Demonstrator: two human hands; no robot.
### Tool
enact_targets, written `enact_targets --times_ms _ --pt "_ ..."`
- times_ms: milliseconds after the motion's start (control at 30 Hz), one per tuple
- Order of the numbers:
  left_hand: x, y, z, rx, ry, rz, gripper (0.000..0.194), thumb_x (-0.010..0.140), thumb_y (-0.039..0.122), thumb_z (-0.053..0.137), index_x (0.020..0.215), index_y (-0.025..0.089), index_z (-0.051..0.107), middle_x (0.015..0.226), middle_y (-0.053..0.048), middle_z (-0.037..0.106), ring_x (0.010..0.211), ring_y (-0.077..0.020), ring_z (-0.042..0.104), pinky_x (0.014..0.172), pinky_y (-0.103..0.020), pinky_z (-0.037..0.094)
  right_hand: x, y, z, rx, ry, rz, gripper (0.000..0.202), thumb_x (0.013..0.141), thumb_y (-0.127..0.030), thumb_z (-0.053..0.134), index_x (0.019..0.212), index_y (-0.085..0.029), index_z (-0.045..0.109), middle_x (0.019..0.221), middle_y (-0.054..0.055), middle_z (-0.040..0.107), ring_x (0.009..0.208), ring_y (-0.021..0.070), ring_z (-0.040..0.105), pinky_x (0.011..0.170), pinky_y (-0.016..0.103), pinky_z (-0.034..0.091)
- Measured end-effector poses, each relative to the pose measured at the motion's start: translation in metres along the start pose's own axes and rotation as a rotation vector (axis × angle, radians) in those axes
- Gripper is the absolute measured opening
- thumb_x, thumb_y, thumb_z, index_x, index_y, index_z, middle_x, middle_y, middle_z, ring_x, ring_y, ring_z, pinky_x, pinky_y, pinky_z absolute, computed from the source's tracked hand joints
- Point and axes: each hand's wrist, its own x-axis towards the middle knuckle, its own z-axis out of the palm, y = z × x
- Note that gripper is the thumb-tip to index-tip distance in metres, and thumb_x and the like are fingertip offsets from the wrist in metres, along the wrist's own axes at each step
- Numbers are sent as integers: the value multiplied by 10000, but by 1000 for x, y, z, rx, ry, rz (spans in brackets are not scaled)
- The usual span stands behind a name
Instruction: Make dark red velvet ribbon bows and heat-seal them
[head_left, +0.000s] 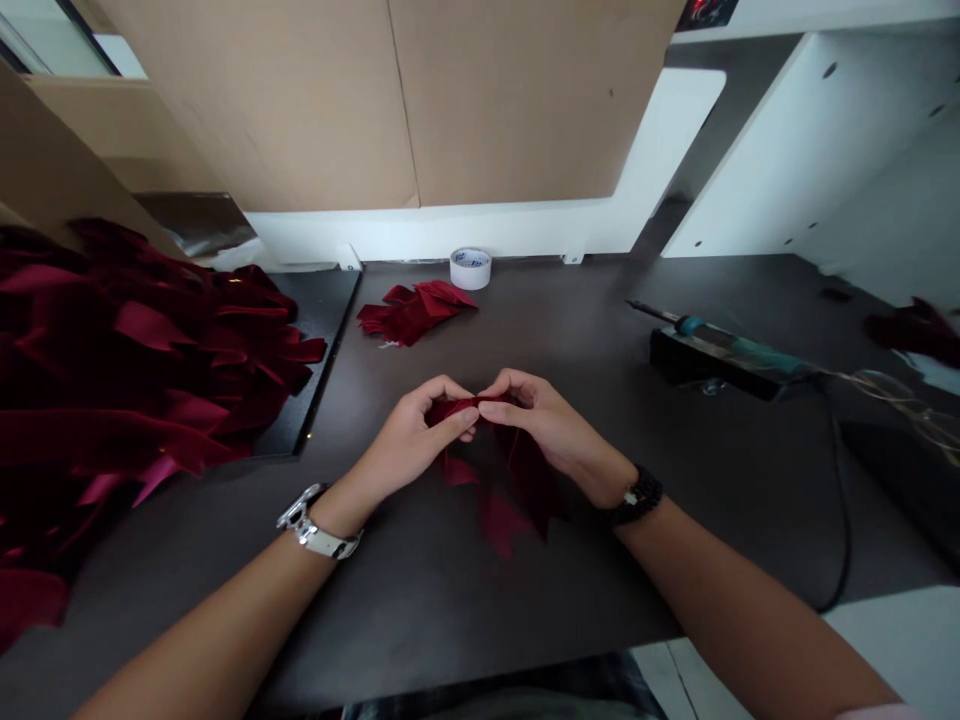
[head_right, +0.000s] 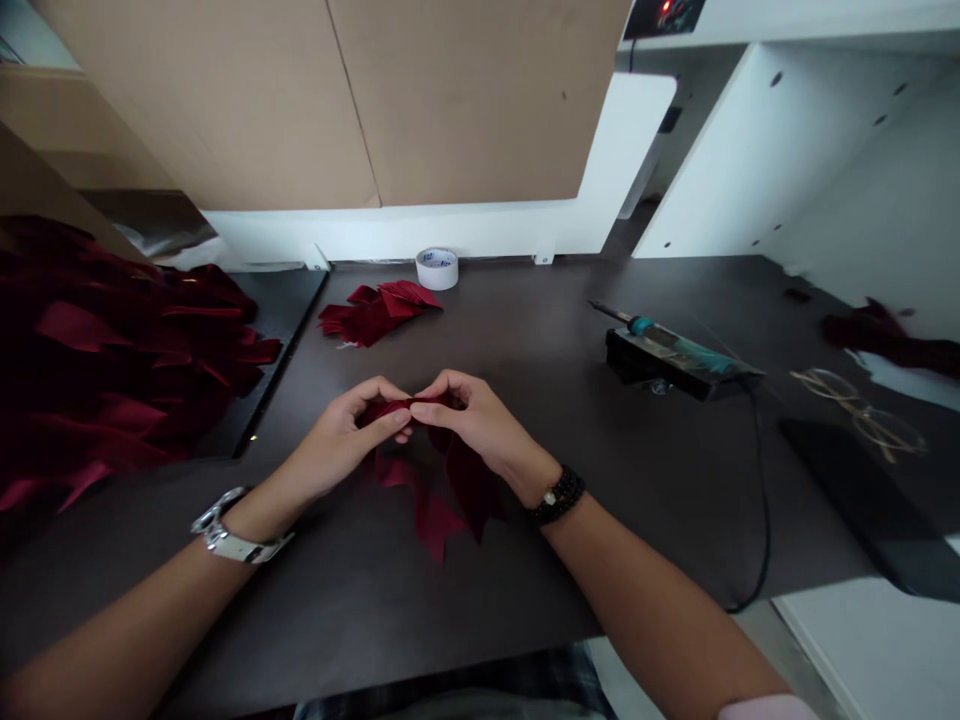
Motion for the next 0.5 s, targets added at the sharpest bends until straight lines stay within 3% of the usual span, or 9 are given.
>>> enact_targets --times_ms 300,433,500 --pt "-1 2 2 -25 117 35 184 718 283 688 800 161 577 727 15 602 601 -94 585 601 -226 498 0 3 -4 64 -50 34 178 670 -284 758 730 -189 620 694 -35 594 637 97 529 624 243 412" --pt "-1 0 3 -59 125 26 181 718 283 690 794 154 588 704 16 604 600 -94 580 589 -220 483 2 3 -6 -80 -67 -1 167 721 -310 728 795 -184 646 725 -14 622 662 109 560 663 265 450" --pt "-1 0 3 -73 137 18 180 714 278 692 788 151 587 685 21 601 587 -89 571 577 -213 466 2 -2 -8 -280 -67 -62 171 772 -332 680 858 -186 660 807 20 646 738 141 595 734 318 481"
